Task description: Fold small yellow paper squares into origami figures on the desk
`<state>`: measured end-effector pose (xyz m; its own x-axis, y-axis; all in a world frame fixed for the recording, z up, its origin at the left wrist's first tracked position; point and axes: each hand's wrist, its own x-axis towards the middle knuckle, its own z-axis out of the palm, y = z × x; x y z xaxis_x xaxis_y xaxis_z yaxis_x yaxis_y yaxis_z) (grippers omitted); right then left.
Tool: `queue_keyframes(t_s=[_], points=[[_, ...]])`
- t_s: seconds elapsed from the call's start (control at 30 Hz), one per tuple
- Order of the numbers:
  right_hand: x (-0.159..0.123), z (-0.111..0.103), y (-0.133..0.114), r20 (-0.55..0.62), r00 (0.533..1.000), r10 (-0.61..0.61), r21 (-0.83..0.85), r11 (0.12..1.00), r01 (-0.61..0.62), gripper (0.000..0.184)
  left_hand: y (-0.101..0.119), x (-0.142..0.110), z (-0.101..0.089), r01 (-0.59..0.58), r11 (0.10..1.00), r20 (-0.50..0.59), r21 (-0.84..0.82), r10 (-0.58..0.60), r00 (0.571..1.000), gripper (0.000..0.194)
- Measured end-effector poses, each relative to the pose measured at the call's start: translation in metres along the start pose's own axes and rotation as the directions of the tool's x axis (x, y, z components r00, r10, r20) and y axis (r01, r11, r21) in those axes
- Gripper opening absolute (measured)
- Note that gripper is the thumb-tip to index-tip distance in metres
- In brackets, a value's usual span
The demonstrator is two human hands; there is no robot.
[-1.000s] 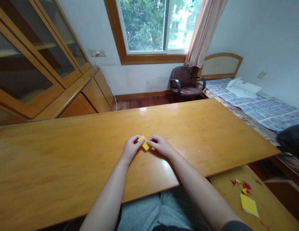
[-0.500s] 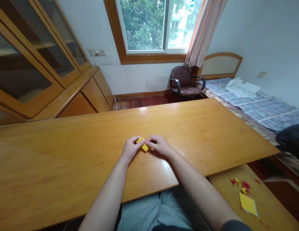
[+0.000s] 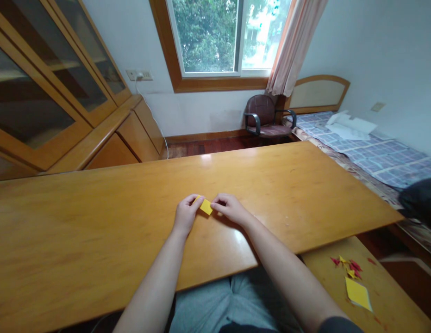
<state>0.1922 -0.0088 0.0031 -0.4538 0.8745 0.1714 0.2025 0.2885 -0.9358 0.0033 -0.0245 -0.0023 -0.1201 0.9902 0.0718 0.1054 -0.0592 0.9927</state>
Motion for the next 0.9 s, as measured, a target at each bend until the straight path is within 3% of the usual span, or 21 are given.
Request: queue_keyframes(t_s=[0.2, 0.43, 0.57, 0.73, 0.9], points=[[0.000, -0.001, 0.001, -0.031, 1.000, 0.003, 0.005, 1.000, -0.003, 0.017, -0.011, 0.003, -0.001, 0.000, 0.993, -0.046, -0.118, -0.006, 0.999, 0.021], [0.002, 0.000, 0.007, -0.093, 0.995, 0.024, 0.029, 0.999, -0.021, 0.020, -0.002, 0.004, 0.003, 0.031, 0.964, -0.127, -0.265, -0.066, 0.990, 0.024], [0.004, 0.002, 0.008, -0.169, 0.984, 0.051, 0.051, 0.998, -0.043, 0.025, -0.002, 0.003, 0.003, 0.027, 0.974, -0.086, -0.224, -0.048, 0.995, 0.025], [0.003, 0.004, 0.006, -0.039, 0.996, 0.081, 0.197, 0.978, -0.072, 0.027, -0.005, 0.003, 0.001, 0.016, 0.992, -0.020, -0.126, -0.019, 1.000, 0.028], [0.003, 0.004, 0.010, -0.047, 0.990, 0.132, 0.325, 0.939, -0.110, 0.028, -0.004, 0.003, 0.003, 0.069, 0.989, 0.040, -0.129, -0.065, 0.997, 0.033]])
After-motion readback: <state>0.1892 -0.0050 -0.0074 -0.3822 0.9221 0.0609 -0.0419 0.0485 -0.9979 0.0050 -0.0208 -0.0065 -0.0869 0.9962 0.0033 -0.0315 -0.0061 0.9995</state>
